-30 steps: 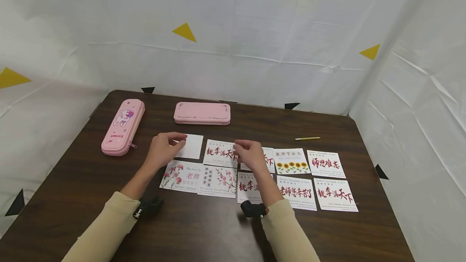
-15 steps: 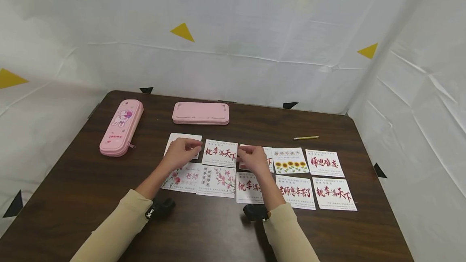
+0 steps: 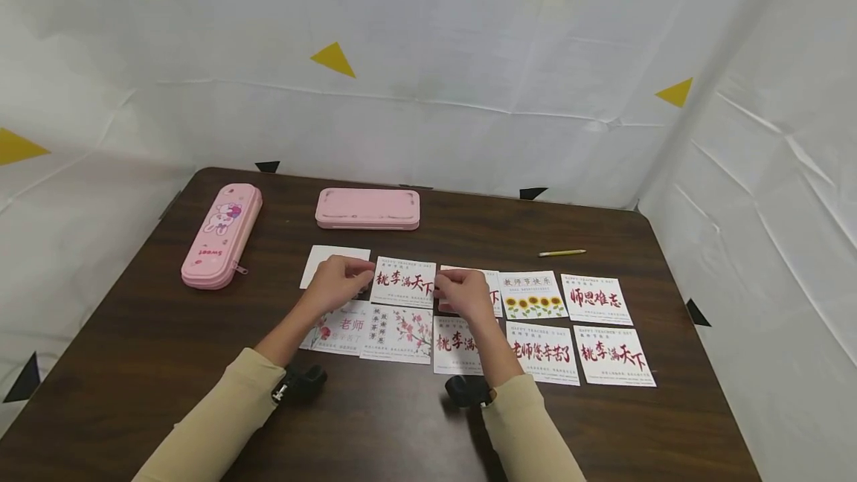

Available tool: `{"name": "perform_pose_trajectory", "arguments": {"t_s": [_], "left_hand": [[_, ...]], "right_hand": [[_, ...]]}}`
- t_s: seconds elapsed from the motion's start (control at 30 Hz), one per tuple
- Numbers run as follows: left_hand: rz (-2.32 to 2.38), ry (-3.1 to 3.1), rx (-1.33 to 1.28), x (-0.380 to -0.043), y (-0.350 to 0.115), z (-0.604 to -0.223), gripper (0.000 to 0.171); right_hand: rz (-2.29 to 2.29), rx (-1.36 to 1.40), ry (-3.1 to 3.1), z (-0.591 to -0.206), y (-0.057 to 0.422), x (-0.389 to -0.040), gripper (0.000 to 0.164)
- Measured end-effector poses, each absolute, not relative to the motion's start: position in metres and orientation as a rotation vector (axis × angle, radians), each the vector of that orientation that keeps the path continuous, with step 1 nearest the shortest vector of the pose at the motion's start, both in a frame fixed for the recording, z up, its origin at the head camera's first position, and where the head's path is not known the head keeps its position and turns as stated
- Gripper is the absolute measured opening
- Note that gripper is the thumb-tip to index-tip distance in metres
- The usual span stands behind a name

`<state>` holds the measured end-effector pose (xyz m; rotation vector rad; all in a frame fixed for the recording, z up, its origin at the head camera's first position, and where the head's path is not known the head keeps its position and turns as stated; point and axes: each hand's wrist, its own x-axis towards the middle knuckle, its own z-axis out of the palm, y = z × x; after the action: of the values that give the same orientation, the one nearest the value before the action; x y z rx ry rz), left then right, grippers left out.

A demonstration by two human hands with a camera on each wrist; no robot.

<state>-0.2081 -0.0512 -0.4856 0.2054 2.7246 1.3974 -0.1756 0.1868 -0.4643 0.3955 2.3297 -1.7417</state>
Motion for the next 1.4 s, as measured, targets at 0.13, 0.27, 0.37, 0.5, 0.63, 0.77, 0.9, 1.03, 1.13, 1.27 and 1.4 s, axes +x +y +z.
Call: {"name": "perform_pose_trajectory", "arguments": {"t_s": [0.13, 0.27, 0.37, 0.5, 0.63, 0.77, 0.9, 1.03, 1.13, 1.27, 1.4], "left_hand": [[1.398, 2.696, 0.195, -0.209, -0.049, -0.485, 0.024], [1.411, 2.672, 0.15, -0.209, -0.048, -0.485, 0.023], [1.468, 2.608, 0.098, -0.209, -0.048, -0.485, 0.025], [1.566, 2.507, 0.008, -0.21, -0.048, -0.485, 0.027], [1.623, 2.44, -0.068, -0.209, -0.048, -0.483, 0.027], [1.662, 2.391, -0.104, -0.208, -0.048, -0.48, 0.028], [1.679, 2.379, -0.12, -0.207, -0.049, -0.478, 0.029], [1.691, 2.373, -0.12, -0.207, -0.049, -0.479, 0.029], [1.685, 2.387, -0.107, -0.207, -0.05, -0.48, 0.029], [1.661, 2.416, -0.11, -0.208, -0.051, -0.482, 0.028], [1.653, 2.416, -0.117, -0.208, -0.051, -0.484, 0.027]], "right_hand": [[-1.768, 0.436, 2.291, -0.467, 0.187, -0.177, 0.038], [-1.787, 0.469, 2.248, -0.469, 0.188, -0.18, 0.037], [-1.81, 0.492, 2.216, -0.47, 0.189, -0.181, 0.038], [-1.87, 0.528, 2.143, -0.471, 0.19, -0.182, 0.039], [-1.912, 0.553, 2.08, -0.471, 0.19, -0.183, 0.04], [-1.931, 0.57, 2.046, -0.472, 0.19, -0.182, 0.042], [-1.939, 0.589, 2.029, -0.473, 0.191, -0.182, 0.042], [-1.942, 0.597, 2.021, -0.472, 0.191, -0.183, 0.044], [-1.945, 0.602, 2.005, -0.473, 0.191, -0.183, 0.045], [-1.961, 0.592, 1.949, -0.475, 0.192, -0.186, 0.044], [-1.984, 0.54, 1.877, -0.477, 0.191, -0.187, 0.042]]}}
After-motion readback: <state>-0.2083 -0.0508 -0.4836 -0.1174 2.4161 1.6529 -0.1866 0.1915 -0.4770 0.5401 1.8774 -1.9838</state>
